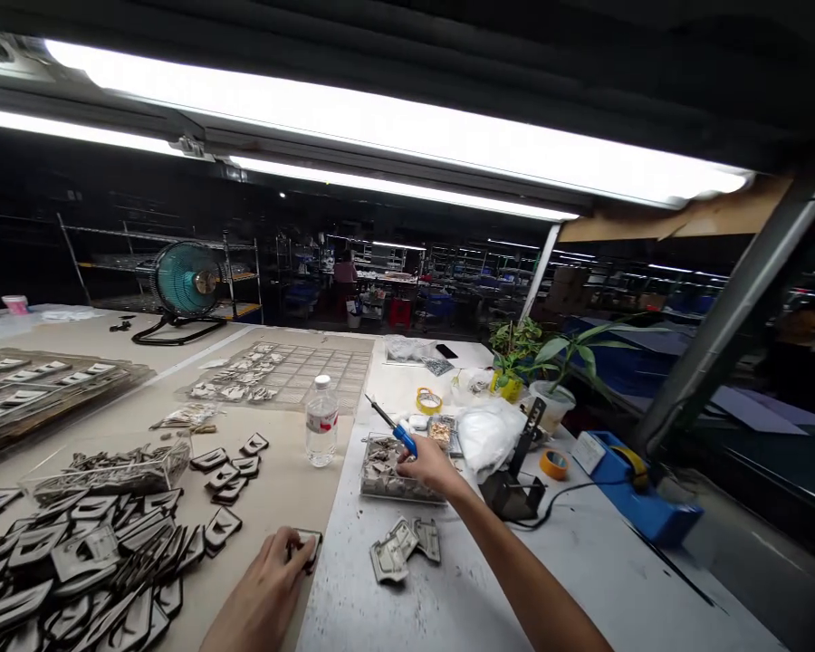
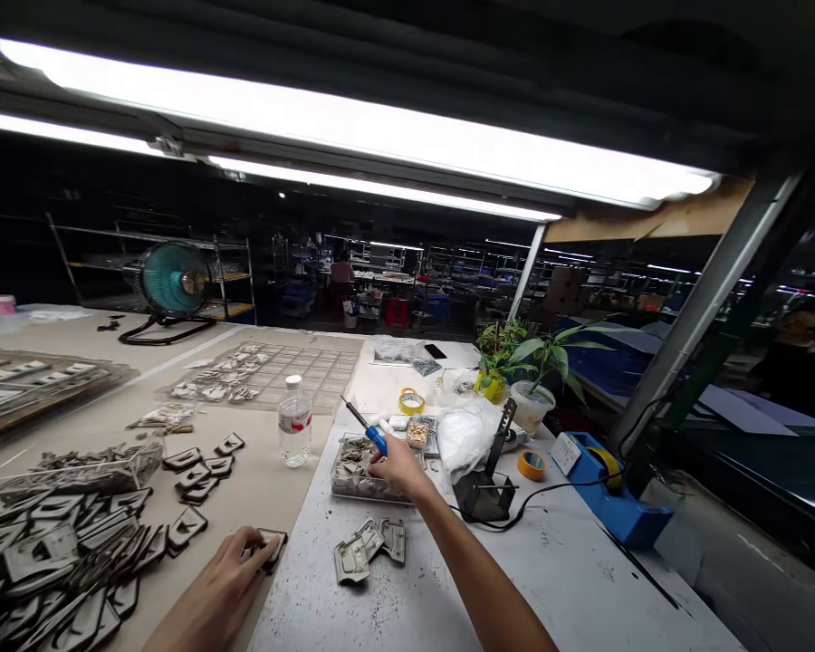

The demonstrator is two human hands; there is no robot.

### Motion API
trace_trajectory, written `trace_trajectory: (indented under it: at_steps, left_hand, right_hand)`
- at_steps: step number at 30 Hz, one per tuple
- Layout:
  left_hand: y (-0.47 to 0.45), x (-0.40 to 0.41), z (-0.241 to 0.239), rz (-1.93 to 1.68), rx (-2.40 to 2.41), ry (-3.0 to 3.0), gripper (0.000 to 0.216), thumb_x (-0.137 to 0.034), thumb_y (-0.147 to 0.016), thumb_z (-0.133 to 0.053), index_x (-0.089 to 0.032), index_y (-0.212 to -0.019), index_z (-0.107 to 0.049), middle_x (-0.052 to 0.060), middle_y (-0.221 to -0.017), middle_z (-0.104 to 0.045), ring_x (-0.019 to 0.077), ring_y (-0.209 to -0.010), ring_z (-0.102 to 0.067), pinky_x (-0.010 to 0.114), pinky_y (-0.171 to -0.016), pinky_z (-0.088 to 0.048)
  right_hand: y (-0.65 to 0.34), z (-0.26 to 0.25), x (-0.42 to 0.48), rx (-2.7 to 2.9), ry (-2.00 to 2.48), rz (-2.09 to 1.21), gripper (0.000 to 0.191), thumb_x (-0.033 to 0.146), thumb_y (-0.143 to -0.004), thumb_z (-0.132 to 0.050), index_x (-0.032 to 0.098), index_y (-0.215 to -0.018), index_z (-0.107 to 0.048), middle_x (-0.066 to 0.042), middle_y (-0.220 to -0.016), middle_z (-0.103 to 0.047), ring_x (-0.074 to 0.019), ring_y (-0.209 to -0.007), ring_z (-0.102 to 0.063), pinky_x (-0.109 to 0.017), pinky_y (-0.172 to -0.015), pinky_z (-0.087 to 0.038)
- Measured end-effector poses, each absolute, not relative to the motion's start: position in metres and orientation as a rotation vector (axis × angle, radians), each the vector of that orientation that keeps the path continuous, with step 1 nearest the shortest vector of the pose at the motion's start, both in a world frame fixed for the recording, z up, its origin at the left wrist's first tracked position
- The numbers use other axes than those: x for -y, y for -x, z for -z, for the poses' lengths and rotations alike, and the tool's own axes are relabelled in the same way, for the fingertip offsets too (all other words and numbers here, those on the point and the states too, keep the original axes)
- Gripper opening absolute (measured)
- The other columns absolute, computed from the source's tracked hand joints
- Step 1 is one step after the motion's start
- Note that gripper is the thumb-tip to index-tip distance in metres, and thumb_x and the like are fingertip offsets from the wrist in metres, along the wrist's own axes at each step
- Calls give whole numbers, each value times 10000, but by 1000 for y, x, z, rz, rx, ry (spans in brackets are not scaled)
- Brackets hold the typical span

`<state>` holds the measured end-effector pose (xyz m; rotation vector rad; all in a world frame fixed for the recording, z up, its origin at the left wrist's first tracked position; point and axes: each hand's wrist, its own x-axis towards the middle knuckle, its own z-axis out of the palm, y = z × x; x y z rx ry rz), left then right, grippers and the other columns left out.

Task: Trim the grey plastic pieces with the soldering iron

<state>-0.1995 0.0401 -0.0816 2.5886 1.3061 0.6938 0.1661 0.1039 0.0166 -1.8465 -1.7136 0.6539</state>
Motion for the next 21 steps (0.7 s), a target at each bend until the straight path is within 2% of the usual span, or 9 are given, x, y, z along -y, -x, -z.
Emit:
trace_trajectory:
  at_steps: [4, 7, 11, 14, 18, 21]
  left_hand:
    - [206, -47, 74, -688, -1288, -2674, 429, -279, -1056, -543, -312, -1407, -788, 122, -1542, -696, 363, -1442, -669, 479, -1170, -608]
    - [211, -45, 70, -599, -1247, -2675, 493, -204, -1072, -503, -318, -1487, -743, 71, -1567, -700, 301, -1430, -691, 399, -1187, -590]
    - [209, -33, 56, -394, -1323, -2718, 770, 78, -950, -342, -196, -1615, -616, 139, -1684, -572, 260, -1509, -615, 371, -1256, -512]
    - [198, -24, 39, -239, -1361, -2765, 851, 169, -867, -303, -126, -1618, -575, 211, -1667, -576, 287, -1497, -629, 394, -1223, -548]
    - [183, -19, 22, -165, -1369, -2830, 774, 177, -850, -402, -137, -1532, -594, 242, -1539, -654, 345, -1436, -670, 467, -1158, -588]
    - [179, -19, 18, -143, -1400, -2834, 701, 170, -855, -424, -136, -1459, -605, 222, -1426, -695, 335, -1321, -723, 446, -1069, -631]
  right_hand:
    - [-165, -15, -104, 1668, 1805, -655, 279, 256, -838, -938, 168, -972, -710, -10, -960, -760, -194, -890, -719, -330, -825, -564]
    - [-163, -16, -103, 1649, 1776, -671, 332, 216, -744, -976, 181, -909, -691, 16, -852, -747, -183, -788, -697, -283, -717, -490]
    - [-161, -19, -101, 1673, 1739, -696, 239, 223, -844, -915, 173, -916, -693, 15, -872, -735, -170, -792, -692, -304, -765, -537]
    - [-162, -19, -100, 1705, 1720, -737, 215, 328, -970, -845, 161, -970, -710, 2, -922, -732, -173, -834, -706, -349, -823, -596]
    - [-164, -17, -102, 1715, 1723, -783, 239, 380, -1019, -804, 154, -1016, -727, -16, -976, -746, -182, -876, -727, -368, -843, -625]
    - [-165, -14, -104, 1709, 1728, -803, 239, 381, -1035, -788, 151, -1070, -731, -35, -1041, -753, -188, -916, -735, -377, -854, -636]
